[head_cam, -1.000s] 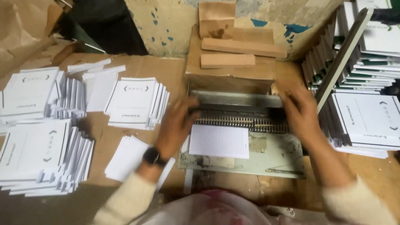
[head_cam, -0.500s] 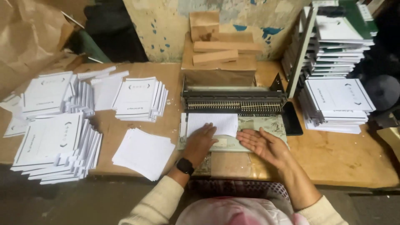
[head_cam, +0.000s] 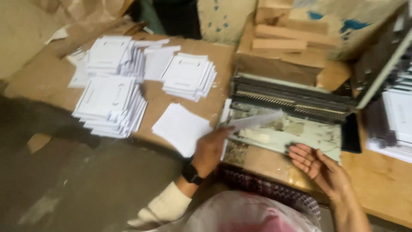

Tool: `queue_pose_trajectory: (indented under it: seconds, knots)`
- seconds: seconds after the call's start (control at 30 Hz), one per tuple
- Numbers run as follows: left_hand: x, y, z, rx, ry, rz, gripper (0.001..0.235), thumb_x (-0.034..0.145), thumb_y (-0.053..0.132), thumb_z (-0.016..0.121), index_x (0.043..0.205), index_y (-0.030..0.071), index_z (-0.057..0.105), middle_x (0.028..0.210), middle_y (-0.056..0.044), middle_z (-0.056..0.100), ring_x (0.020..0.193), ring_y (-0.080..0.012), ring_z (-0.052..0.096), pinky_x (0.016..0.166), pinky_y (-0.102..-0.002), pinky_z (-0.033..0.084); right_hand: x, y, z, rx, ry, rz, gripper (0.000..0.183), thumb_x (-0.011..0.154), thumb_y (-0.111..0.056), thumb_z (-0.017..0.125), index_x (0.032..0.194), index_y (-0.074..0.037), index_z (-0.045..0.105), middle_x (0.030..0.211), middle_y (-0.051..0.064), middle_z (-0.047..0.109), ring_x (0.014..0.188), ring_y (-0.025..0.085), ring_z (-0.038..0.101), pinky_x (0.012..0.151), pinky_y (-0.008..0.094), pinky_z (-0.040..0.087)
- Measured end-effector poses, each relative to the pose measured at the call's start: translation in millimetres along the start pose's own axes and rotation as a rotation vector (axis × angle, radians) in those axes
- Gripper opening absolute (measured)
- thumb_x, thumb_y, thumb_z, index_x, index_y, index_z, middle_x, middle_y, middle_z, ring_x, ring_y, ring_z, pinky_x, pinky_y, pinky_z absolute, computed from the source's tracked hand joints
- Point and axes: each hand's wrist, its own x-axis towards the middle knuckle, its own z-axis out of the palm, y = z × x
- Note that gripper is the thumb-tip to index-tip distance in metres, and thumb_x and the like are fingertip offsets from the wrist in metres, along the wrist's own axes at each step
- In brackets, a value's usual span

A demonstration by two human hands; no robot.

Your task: The person is manually punching holes in stacks of paper using a punching machine, likely for spiral or comb binding.

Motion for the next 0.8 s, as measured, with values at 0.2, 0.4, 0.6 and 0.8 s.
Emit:
queue_pose_trajectory:
  seconds: [0.2, 0.4, 0.6, 0.8]
  knots:
    - [-54.3, -68.6, -18.3, -0.837, 1.055, -0.788, 0.021, 0.085, 0.004, 0.068, 0.106, 0.002, 0.064, 0.103, -0.011, 0.071, 0.089, -0.0149, 0.065, 0.087, -0.028, 0.054, 29.5, 28.8, 2.5, -0.176, -0.203, -0.040, 0.051, 0.097, -0.014, 0.028, 0.136, 0.016, 0.042, 0.127, 0.038, 0.052, 0.112, 0.049, 0.050, 0.100, 0.055, 0.039]
    - [-114.8, -159.8, 17.7, -0.605, 0.994, -1.024, 0.040, 0.080, 0.015, 0.076, 0.116, 0.003, 0.064, 0.103, -0.005, 0.069, 0.091, -0.0128, 0.062, 0.079, -0.026, 0.052, 67.7, 71.3, 30.1, -0.305, -0.603, -0.015, 0.043, 0.093, -0.011, 0.042, 0.128, 0.012, 0.053, 0.120, 0.033, 0.064, 0.103, 0.042, 0.064, 0.094, 0.050, 0.051]
    - [-134.1, -120.6, -9.2, -0.479, 0.787, -1.092, 0.042, 0.083, 0.030, 0.068, 0.116, 0.006, 0.061, 0.084, -0.004, 0.058, 0.074, -0.0145, 0.058, 0.052, -0.027, 0.055, 76.1, 96.0, 79.5, -0.614, -0.580, -0.060, 0.035, 0.088, -0.005, 0.055, 0.121, 0.005, 0.065, 0.110, 0.025, 0.075, 0.094, 0.034, 0.074, 0.086, 0.040, 0.059]
    - [-133.0, -128.5, 17.1, -1.012, 0.752, -1.256, 0.037, 0.092, 0.027, 0.066, 0.111, -0.004, 0.055, 0.095, -0.024, 0.066, 0.083, -0.0301, 0.069, 0.074, -0.045, 0.061, 127.1, 100.8, 157.2, -1.187, -0.630, -0.629, 0.039, 0.093, -0.022, 0.057, 0.131, -0.013, 0.061, 0.127, 0.012, 0.064, 0.123, 0.031, 0.056, 0.107, 0.043, 0.040]
